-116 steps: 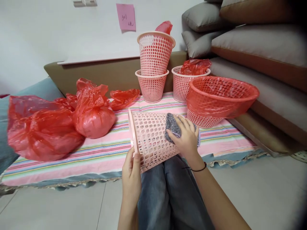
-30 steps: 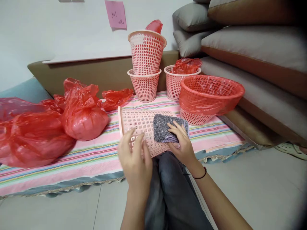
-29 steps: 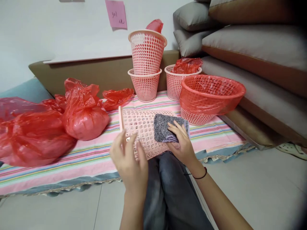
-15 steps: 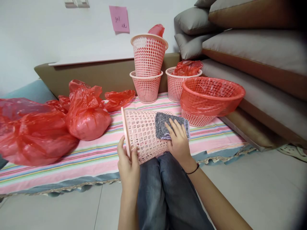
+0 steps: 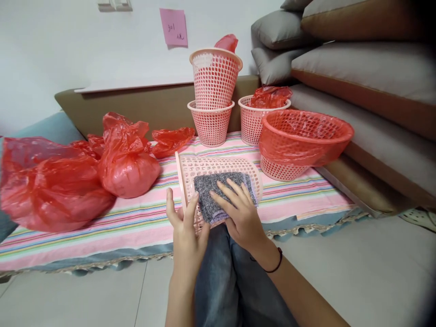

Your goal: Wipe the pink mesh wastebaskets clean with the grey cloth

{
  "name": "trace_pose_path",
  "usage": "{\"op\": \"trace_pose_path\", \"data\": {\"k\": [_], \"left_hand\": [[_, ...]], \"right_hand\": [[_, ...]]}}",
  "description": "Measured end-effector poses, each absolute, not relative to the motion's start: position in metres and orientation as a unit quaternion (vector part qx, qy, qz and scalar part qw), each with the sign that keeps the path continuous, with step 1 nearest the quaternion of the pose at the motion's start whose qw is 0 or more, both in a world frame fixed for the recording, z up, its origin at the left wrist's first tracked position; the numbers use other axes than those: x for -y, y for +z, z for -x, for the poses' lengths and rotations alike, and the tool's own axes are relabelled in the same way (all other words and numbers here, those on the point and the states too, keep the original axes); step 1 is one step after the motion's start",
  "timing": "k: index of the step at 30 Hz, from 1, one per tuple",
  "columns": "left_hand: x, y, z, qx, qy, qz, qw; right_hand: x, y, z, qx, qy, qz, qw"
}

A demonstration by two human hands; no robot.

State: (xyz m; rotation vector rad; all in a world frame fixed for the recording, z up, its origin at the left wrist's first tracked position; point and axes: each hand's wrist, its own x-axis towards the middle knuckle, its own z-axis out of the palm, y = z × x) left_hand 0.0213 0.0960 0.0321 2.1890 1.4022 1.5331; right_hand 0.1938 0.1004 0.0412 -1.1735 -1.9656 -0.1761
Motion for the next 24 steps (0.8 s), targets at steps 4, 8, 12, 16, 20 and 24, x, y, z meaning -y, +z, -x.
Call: {"op": "trace_pose_path", "data": {"k": [4,8,12,16,20,24], "left_hand": [[-0.093,0.032,-0.021,-0.446,0.489,-0.749,0.001],[-0.095,0.02,-0.021,-0.415,0.531,-0.738,-0.023],[-0.095,0.014,-0.022,-0.404,0.563,-0.72,-0.006],[-0.092,0.015,-0.019,-0.406,0.552,-0.728,-0.006],[-0.089,0.011,-0.017,-0.413,0.567,-0.712,0.017],[-0.078,-0.006,-0.007,-0.467,0.617,-0.607,0.179]], "right_hand": [[-0.098,0.039,-0.188,0.789,-0.086,0.45,0.409],[-0.098,0.035,-0.189,0.784,-0.101,0.449,0.417],[-0.099,0.036,-0.187,0.762,-0.121,0.467,0.432],[-0.1,0.038,-0.185,0.763,-0.117,0.486,0.41],[-0.096,0.038,-0.192,0.785,-0.104,0.487,0.369],[-0.094,0.033,-0.219,0.755,-0.101,0.52,0.387]]}}
